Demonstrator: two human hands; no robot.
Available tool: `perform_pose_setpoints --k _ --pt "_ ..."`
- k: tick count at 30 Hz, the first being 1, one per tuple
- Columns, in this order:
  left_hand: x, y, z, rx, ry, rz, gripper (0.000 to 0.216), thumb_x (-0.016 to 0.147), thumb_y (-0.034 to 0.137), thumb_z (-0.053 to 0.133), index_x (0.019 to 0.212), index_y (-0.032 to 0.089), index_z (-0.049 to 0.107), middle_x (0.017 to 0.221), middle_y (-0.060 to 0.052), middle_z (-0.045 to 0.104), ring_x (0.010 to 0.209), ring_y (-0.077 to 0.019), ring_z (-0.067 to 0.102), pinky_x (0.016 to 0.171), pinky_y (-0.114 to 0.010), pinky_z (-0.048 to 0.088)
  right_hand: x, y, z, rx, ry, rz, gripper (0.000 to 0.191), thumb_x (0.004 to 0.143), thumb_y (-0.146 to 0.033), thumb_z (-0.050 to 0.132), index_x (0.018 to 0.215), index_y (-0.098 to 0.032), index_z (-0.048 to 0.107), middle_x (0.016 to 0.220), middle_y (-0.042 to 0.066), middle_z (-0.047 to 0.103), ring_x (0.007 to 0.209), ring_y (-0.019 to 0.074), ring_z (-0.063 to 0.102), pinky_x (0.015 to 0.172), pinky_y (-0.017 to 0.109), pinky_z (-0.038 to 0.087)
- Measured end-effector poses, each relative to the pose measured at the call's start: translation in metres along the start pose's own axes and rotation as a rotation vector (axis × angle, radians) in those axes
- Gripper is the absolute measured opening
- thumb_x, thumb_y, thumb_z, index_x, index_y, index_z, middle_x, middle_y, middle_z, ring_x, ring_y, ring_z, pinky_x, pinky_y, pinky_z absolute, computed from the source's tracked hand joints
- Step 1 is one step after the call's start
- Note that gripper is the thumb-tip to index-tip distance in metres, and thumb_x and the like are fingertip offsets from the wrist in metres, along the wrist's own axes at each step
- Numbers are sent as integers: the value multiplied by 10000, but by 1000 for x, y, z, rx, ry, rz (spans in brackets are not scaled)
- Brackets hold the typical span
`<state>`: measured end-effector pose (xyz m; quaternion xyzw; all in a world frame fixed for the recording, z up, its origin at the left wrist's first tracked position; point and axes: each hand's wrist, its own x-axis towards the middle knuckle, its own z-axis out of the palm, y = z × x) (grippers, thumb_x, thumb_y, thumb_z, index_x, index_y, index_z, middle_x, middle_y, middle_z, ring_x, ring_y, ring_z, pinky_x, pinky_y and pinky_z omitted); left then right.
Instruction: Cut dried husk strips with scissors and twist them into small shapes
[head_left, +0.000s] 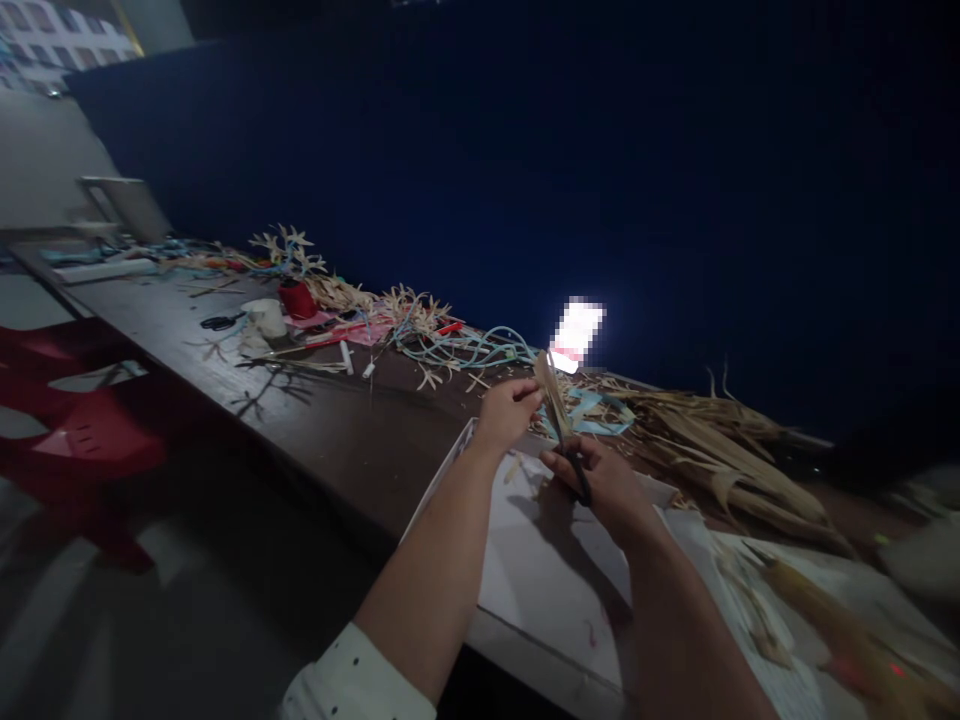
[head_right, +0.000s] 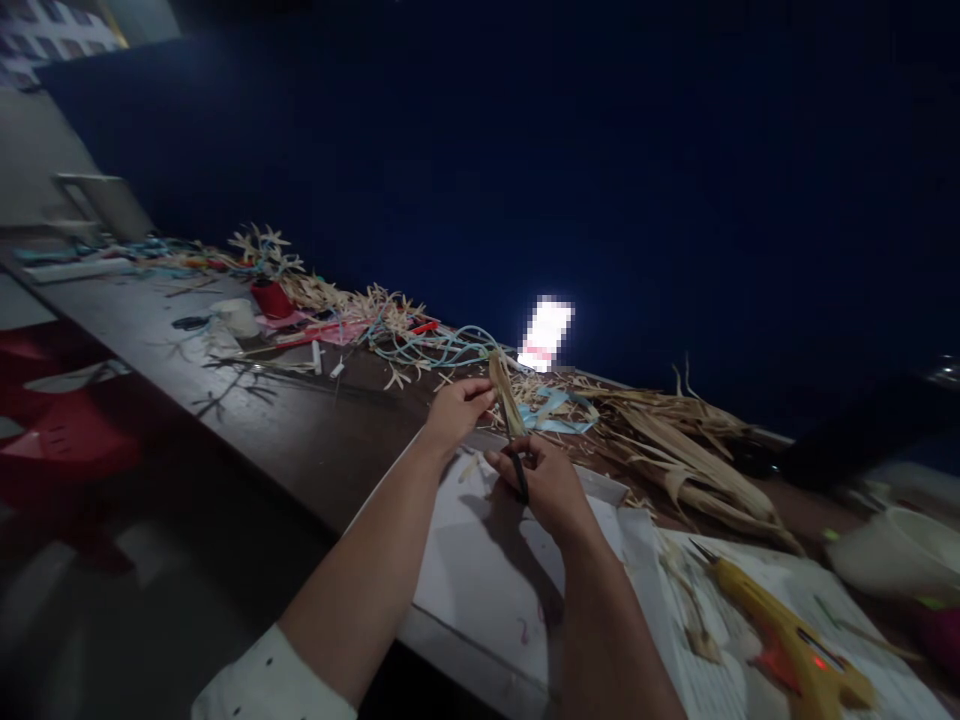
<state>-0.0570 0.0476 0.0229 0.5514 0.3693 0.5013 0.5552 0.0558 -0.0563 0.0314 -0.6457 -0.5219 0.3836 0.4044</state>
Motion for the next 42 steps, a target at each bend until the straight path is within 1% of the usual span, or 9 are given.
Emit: perform_pose_setpoints --k 2,7,12,15,19,25,31,36,42 --pt "0 -2 -1 8 -31 2 208 733 210 574 884 114 680 755 -25 641 563 -75 533 554 -203 467 0 1 -1 -36 22 -2 341 615 -482 694 715 -185 559 463 -35 539 421 105 439 412 207 301" --pt "1 -5 -2 51 -47 17 218 716 214 579 886 126 684 782 -24 647 574 -79 539 557 -201 460 3 9 -2 -101 50 0 321 620 -458 692 750 -188 578 468 -28 553 417 113 446 398 206 292" --pt "2 -9 -2 56 -63 39 225 707 252 583 863 135 695 749 -8 645 560 -75 533 553 -192 452 3 7 -2 -75 73 11 334 600 -463 701 733 -187 568 472 -32 539 410 102 415 389 200 273" --pt "1 -8 -3 59 -72 10 245 699 249 586 887 140 698 747 -3 650 547 -69 529 557 -190 449 2 4 -1 -59 72 -3 348 580 -470 715 695 -181 560 451 -42 499 414 90 383 391 195 258" --pt "-1 -4 -4 85 -88 -23 264 700 235 575 910 133 698 749 -12 655 546 -71 528 547 -189 437 3 9 -3 -11 34 -30 347 596 -466 711 718 -182 554 460 -49 483 423 87 370 393 196 253" --pt "-3 -4 -5 163 -125 -42 235 698 261 576 846 129 701 613 8 588 510 -70 514 521 -183 396 4 13 -6 -84 80 -39 320 599 -437 722 712 -180 569 476 -44 501 431 91 390 390 194 265" --pt "-4 -4 -4 141 -106 -78 232 688 265 592 847 129 694 582 15 564 484 -68 501 482 -176 374 3 12 -5 -23 55 -33 346 602 -476 711 680 -177 555 432 -44 484 408 93 387 389 203 260" --pt "-4 -2 -2 31 -93 -122 244 686 240 610 881 117 690 619 -2 597 474 -60 497 500 -184 399 -1 4 -5 17 37 -25 398 587 -527 708 668 -182 528 426 -40 493 398 90 392 403 208 283" --pt "-3 -2 -3 -2 -65 -70 236 679 242 618 862 114 694 667 -12 622 495 -58 498 505 -181 405 -4 -1 -4 35 46 -16 433 568 -567 698 676 -181 534 417 -49 476 376 84 377 390 208 280"
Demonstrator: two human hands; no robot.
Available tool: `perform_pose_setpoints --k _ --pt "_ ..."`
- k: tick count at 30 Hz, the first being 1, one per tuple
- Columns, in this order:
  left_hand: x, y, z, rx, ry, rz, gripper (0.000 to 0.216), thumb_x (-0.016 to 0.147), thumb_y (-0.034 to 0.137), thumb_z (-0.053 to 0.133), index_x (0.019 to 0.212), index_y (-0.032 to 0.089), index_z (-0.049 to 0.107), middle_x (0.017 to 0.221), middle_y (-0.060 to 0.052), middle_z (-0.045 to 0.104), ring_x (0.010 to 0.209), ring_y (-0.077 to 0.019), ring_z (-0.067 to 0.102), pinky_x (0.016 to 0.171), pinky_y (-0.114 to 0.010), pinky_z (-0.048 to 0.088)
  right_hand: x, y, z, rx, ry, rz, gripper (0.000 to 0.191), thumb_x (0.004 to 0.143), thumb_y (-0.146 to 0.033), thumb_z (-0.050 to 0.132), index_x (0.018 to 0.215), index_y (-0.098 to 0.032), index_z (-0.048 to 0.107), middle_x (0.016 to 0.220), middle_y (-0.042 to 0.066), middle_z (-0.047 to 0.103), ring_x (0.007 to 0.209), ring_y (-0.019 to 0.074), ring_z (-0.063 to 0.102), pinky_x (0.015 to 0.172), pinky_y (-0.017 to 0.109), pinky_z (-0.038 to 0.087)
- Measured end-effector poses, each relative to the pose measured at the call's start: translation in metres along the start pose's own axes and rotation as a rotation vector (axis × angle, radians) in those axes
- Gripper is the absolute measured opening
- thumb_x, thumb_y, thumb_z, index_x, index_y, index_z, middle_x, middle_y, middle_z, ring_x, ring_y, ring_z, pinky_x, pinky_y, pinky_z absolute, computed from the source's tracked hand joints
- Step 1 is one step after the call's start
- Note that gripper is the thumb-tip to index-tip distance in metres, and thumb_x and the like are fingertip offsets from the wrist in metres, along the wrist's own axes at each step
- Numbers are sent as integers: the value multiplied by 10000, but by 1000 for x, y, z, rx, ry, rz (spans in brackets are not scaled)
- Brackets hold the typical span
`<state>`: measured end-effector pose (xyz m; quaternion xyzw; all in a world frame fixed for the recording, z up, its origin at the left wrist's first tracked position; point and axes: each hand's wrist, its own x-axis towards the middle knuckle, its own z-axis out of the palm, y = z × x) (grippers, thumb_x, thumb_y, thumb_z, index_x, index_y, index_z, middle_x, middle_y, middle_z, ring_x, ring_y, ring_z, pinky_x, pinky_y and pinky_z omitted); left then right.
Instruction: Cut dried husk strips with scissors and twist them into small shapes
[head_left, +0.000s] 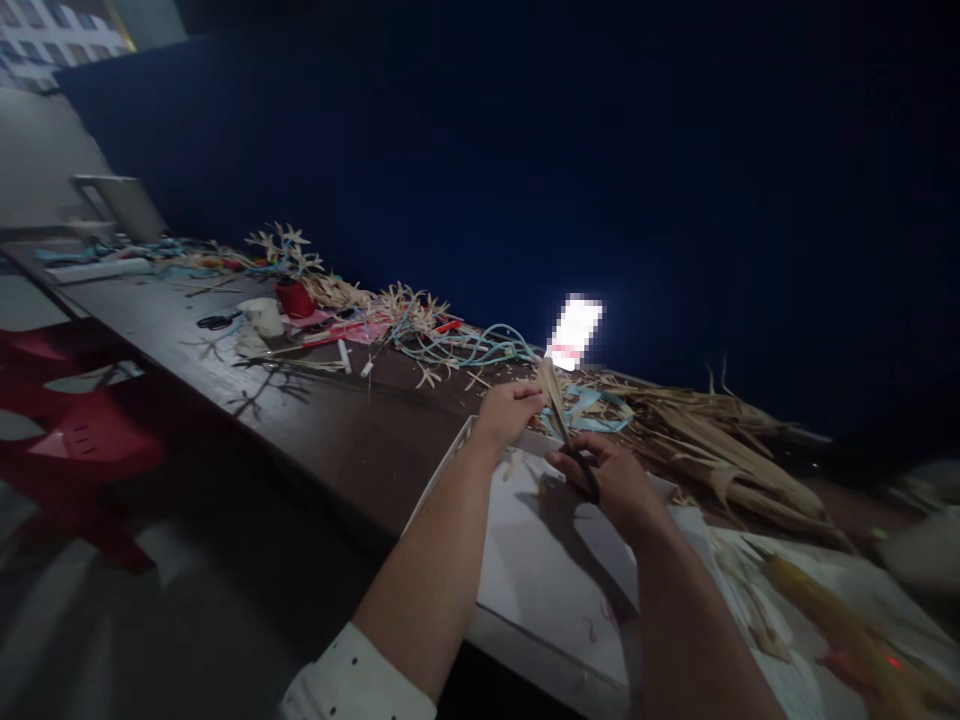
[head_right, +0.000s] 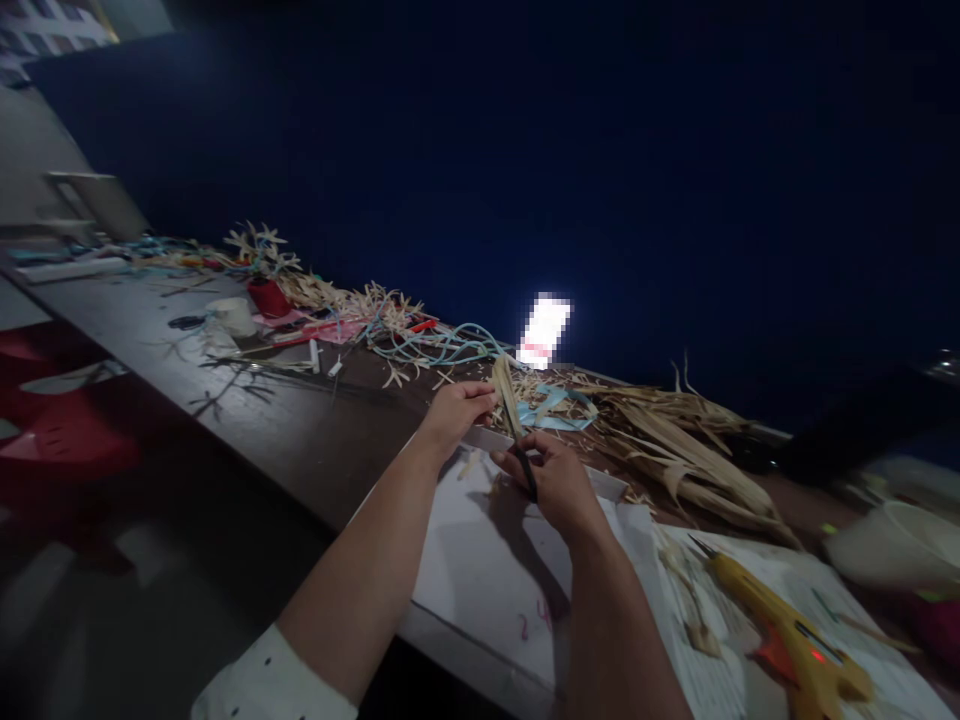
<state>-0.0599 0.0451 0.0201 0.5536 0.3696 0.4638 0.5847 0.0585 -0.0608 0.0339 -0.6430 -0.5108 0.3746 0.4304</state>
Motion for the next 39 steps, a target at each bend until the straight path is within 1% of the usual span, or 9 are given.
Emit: perform_pose_setpoints --k 8,13,19,22,25,28,32,35,39 --pt "-2 4 0 48 -31 8 252 689 265 610 880 125 695 684 -10 623 502 -67 504 512 -197 413 -3 -7 -1 -9 -36 21 390 617 -528 684 727 -181 543 480 -39 527 439 98 435 446 216 328" --pt "1 -1 0 76 48 -2 223 673 222 597 848 119 687 708 -21 639 515 -75 513 505 -196 418 0 -1 -3 -22 -81 48 382 625 -519 678 750 -180 555 513 -25 555 454 110 448 455 225 327" --pt "3 -3 -1 121 88 50 249 685 258 594 876 142 704 705 -9 651 531 -76 517 531 -195 422 1 2 -5 7 -142 41 350 639 -479 686 751 -175 553 510 -32 541 460 102 437 451 214 313" --pt "1 1 0 132 70 17 277 680 247 606 916 137 701 707 -13 652 513 -69 496 512 -192 409 0 0 -4 -3 -95 32 361 637 -501 677 731 -176 551 505 -29 541 447 101 437 446 216 316" --pt "-4 6 2 129 12 -6 276 679 237 616 919 130 699 709 -14 651 507 -63 486 507 -188 406 0 -1 -4 -13 -44 29 377 634 -524 671 724 -180 545 483 -34 534 436 104 442 448 220 329" --pt "-9 10 6 142 -57 17 249 686 223 610 897 127 700 705 -14 647 520 -62 490 512 -183 411 1 1 -4 31 -31 25 383 628 -520 682 725 -180 535 486 -40 531 435 100 449 448 216 336" --pt "-13 14 12 156 -123 24 230 691 160 582 884 102 691 710 -26 641 546 -64 500 503 -165 406 5 7 -4 83 15 31 389 617 -504 702 744 -171 544 519 -29 546 437 97 458 428 206 328" --pt "-14 14 15 141 -138 13 214 691 141 569 866 89 682 711 -33 639 567 -73 513 513 -166 417 5 6 -3 92 47 20 391 613 -500 706 752 -168 554 506 -29 544 424 92 454 418 201 322" --pt "-12 11 15 132 -123 32 220 682 159 573 867 93 674 739 -39 646 577 -86 532 524 -182 430 4 2 -1 86 86 13 396 602 -501 713 746 -171 548 475 -40 525 397 84 426 401 202 310"
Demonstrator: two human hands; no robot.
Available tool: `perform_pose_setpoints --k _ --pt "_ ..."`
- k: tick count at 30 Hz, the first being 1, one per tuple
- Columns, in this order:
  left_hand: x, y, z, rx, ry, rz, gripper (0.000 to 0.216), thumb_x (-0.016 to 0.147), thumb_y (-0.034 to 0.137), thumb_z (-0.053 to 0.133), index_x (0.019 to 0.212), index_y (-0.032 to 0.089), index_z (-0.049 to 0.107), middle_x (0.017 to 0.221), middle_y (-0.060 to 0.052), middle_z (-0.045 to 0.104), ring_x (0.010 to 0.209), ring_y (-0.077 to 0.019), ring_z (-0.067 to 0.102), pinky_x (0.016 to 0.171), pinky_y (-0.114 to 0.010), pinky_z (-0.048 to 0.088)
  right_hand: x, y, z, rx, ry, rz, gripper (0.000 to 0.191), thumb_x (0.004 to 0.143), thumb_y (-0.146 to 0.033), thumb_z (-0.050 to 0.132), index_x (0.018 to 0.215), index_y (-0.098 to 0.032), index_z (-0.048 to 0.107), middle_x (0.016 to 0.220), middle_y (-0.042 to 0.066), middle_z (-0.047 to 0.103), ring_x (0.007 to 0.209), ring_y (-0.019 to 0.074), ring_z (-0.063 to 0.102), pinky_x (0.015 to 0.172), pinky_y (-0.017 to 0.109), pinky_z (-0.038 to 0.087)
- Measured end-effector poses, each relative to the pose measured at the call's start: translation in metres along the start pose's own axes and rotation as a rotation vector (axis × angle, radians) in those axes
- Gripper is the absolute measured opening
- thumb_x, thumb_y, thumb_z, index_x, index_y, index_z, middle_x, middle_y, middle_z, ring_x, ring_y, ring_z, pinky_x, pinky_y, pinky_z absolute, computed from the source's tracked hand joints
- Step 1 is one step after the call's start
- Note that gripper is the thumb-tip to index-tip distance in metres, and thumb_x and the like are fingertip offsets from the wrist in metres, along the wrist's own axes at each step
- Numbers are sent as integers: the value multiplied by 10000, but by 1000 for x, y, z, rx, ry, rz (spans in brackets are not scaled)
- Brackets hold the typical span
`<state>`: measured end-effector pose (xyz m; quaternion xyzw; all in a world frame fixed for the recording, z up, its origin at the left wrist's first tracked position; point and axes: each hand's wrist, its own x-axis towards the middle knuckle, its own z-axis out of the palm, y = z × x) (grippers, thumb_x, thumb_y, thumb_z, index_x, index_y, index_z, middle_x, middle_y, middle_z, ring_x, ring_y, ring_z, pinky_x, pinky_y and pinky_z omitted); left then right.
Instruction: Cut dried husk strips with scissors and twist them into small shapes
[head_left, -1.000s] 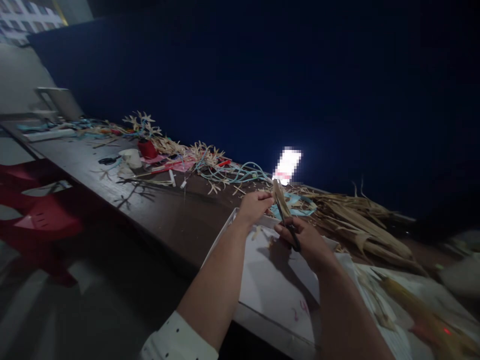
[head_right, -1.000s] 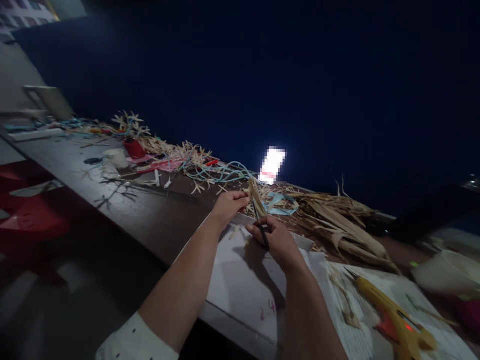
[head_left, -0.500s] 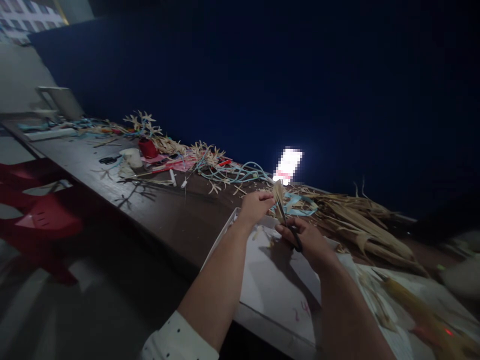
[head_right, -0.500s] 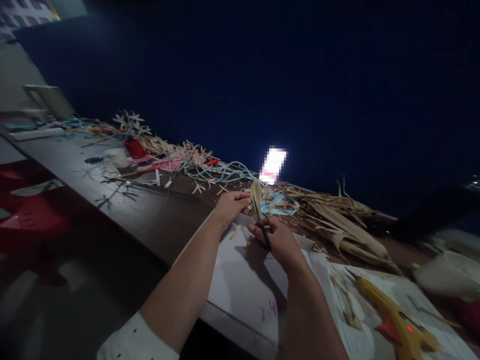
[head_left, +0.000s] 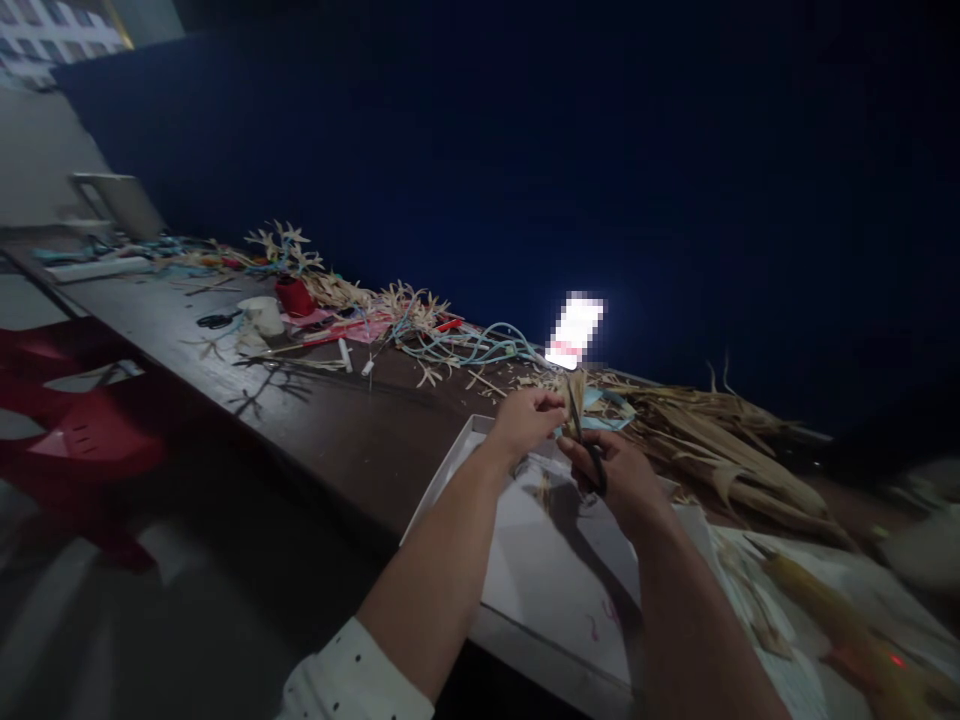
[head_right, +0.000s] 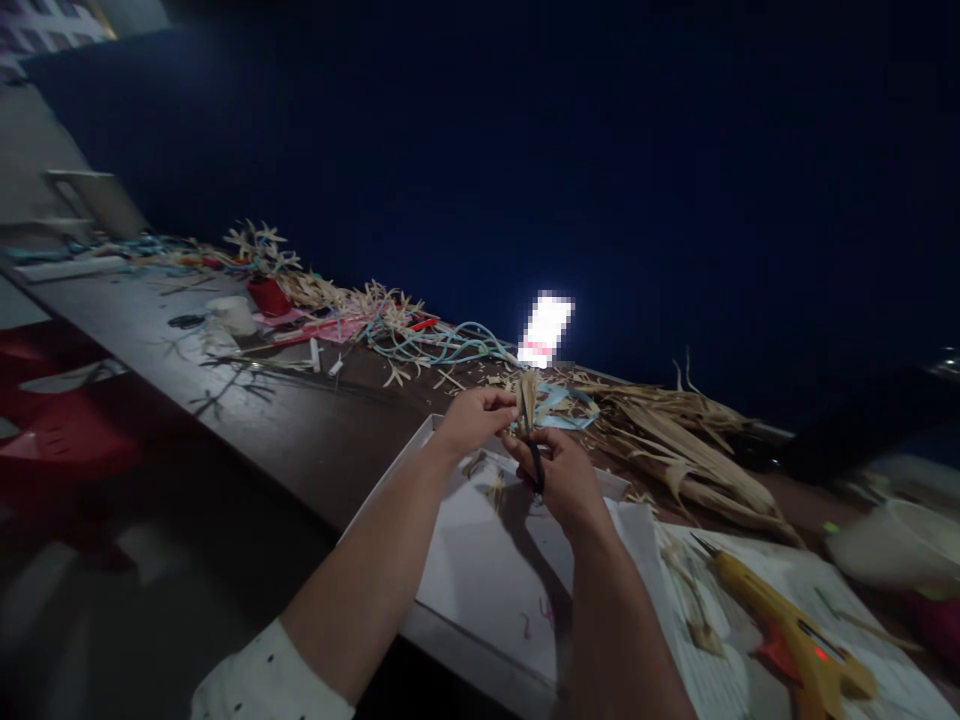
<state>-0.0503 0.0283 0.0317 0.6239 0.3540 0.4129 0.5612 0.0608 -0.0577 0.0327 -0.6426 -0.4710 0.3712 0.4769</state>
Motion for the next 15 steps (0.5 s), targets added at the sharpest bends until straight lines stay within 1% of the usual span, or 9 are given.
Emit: perform_pose_setpoints --k 5,7,10,11,13,15 --pt "3 -7 0 -10 -15 70 233 679 167 575 880 108 678 768 -39 660 633 -90 554 588 -187 435 1 1 2 26 38 0 383 589 -493 730 711 -181 543 439 -50 504 381 86 412 381 204 296" --pt "4 -9 0 14 5 61 233 674 190 589 873 109 678 744 -34 654 618 -91 545 580 -192 429 3 2 -1 74 132 3 374 593 -484 730 713 -179 551 453 -45 511 388 87 417 376 204 293" --pt "4 -9 0 40 57 49 227 670 220 604 857 114 679 722 -25 650 600 -91 533 574 -199 424 7 5 -8 214 379 6 373 588 -469 734 737 -179 554 527 -28 542 421 91 449 366 199 287" --pt "4 -9 0 44 65 58 221 670 220 606 851 118 680 730 -25 654 612 -92 539 588 -201 426 9 5 -10 268 438 7 374 582 -466 737 737 -180 551 551 -23 548 432 93 459 360 196 281" --pt "3 -8 0 60 65 87 205 669 215 612 836 120 681 748 -29 664 646 -100 556 618 -203 431 10 7 -14 351 489 8 375 568 -458 743 730 -182 548 571 -19 550 436 92 463 347 192 268" --pt "3 -8 -1 92 71 112 196 671 218 615 826 117 679 758 -37 669 669 -109 569 633 -207 434 11 7 -15 360 482 13 367 563 -446 747 730 -183 553 560 -19 548 424 89 454 340 193 266"
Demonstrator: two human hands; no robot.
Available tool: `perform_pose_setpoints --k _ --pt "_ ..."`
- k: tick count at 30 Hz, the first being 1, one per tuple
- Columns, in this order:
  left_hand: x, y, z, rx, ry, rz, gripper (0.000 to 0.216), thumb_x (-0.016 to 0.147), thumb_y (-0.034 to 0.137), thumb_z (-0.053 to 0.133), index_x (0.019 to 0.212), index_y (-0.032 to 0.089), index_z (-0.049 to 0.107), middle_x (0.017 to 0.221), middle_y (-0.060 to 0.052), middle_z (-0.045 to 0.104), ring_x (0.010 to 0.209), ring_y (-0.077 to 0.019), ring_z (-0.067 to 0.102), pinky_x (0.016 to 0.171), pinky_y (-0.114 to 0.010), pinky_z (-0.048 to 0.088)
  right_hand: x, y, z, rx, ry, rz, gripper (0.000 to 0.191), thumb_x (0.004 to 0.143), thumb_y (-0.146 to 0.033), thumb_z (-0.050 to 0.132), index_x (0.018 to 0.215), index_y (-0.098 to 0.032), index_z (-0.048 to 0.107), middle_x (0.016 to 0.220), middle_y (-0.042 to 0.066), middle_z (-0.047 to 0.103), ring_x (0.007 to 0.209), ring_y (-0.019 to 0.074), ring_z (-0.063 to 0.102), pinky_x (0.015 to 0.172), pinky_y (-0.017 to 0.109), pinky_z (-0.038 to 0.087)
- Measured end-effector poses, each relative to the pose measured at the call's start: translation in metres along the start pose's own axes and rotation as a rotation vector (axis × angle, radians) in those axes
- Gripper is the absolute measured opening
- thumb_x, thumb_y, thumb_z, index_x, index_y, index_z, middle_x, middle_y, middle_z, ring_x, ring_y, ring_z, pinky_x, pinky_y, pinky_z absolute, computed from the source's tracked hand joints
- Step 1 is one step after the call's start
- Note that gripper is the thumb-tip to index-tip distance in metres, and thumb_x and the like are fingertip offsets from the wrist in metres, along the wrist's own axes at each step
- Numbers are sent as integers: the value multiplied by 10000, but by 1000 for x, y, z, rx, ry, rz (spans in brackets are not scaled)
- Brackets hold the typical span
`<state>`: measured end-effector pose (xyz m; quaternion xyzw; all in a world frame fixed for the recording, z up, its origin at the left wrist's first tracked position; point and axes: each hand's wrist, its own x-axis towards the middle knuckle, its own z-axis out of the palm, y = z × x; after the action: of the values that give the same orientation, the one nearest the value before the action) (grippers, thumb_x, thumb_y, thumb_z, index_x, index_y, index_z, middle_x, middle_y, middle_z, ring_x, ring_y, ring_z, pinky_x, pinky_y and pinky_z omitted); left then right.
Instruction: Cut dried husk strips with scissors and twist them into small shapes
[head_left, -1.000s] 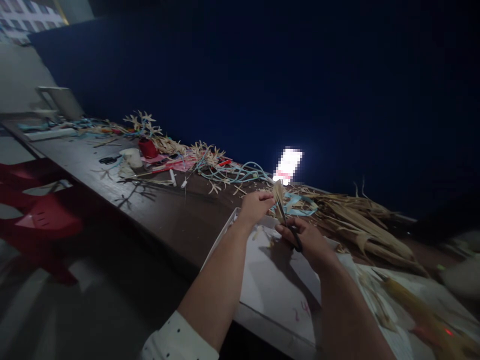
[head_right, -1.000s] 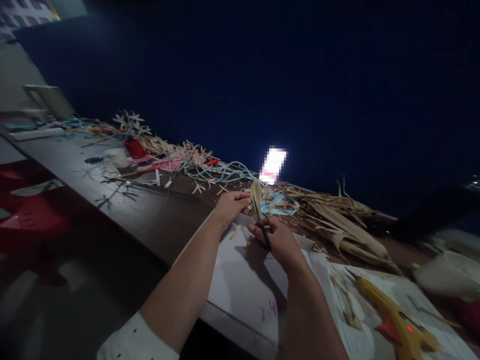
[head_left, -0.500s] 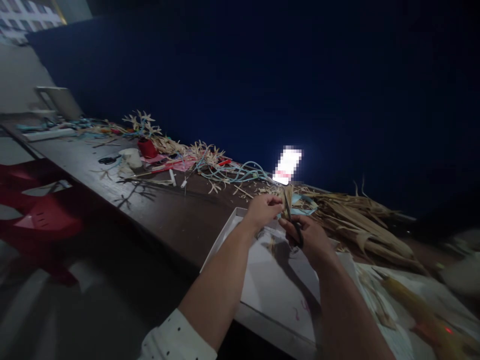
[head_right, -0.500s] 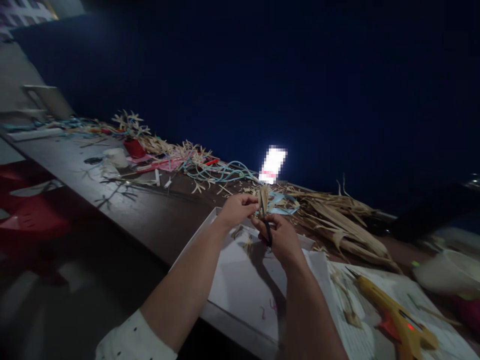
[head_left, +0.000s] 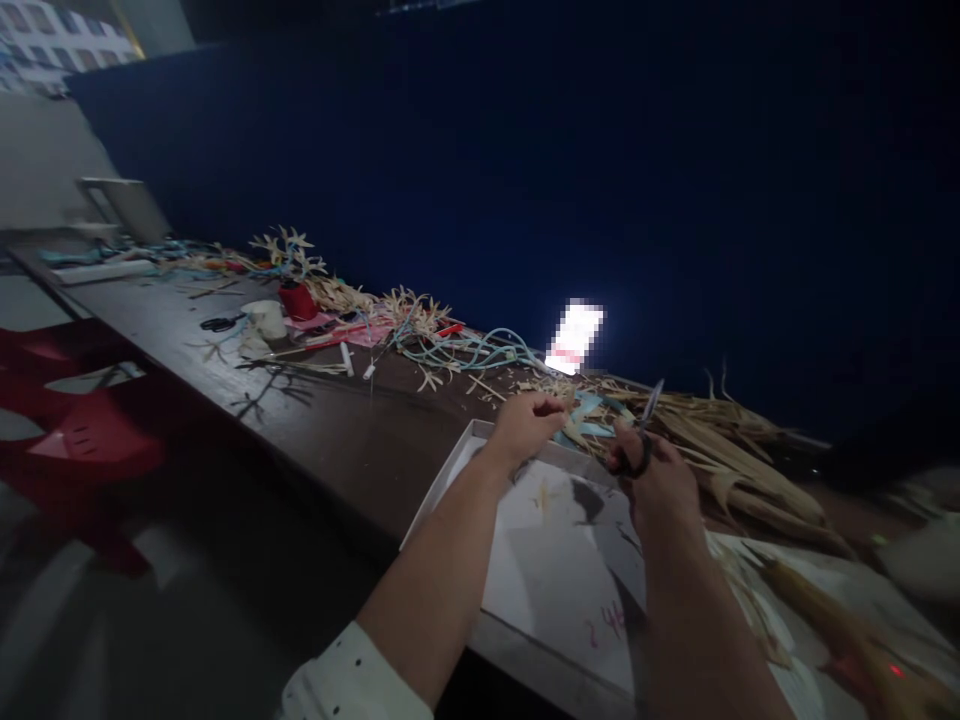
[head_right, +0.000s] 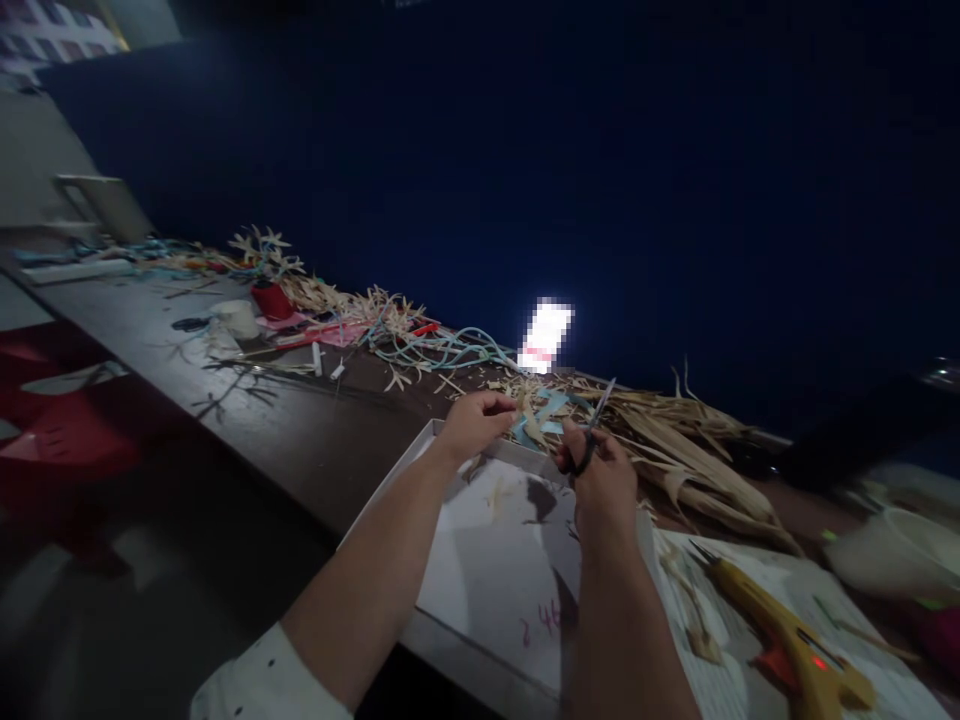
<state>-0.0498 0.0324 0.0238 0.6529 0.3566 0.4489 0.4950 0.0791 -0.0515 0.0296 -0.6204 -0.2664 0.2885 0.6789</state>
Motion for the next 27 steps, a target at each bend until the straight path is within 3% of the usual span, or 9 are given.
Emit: perform_pose_setpoints --k 5,10,12,18,27 --pt "2 -7 2 20 0 69 194 686 249 618 825 123 669 770 -36 666 677 -107 576 631 -199 446 -3 2 4 -76 -61 -33 343 584 -435 739 755 -181 585 546 -24 561 428 95 470 361 204 302" --pt "3 -12 7 -115 -59 9 257 717 252 597 944 142 647 749 -22 653 573 -96 579 504 -189 459 -1 7 5 -37 -125 -40 404 545 -431 778 811 -170 623 568 -20 575 461 99 503 398 196 355" --pt "2 -10 8 -154 -67 16 252 722 227 590 950 140 655 766 -33 661 610 -114 610 524 -201 486 -1 10 5 -38 -186 -39 412 546 -424 783 831 -163 641 588 -18 582 477 97 511 438 203 397" --pt "1 -6 7 -196 0 2 189 726 225 595 871 142 683 767 -42 680 686 -152 649 615 -242 522 -7 8 7 -118 -396 17 451 592 -451 756 906 -146 649 566 -20 578 495 95 509 470 197 391" --pt "3 -10 4 -25 90 85 218 751 337 563 814 163 679 649 -3 641 561 -120 600 514 -196 445 -13 0 8 -220 -455 -32 441 607 -462 736 909 -150 666 576 -4 596 522 115 526 490 214 394"
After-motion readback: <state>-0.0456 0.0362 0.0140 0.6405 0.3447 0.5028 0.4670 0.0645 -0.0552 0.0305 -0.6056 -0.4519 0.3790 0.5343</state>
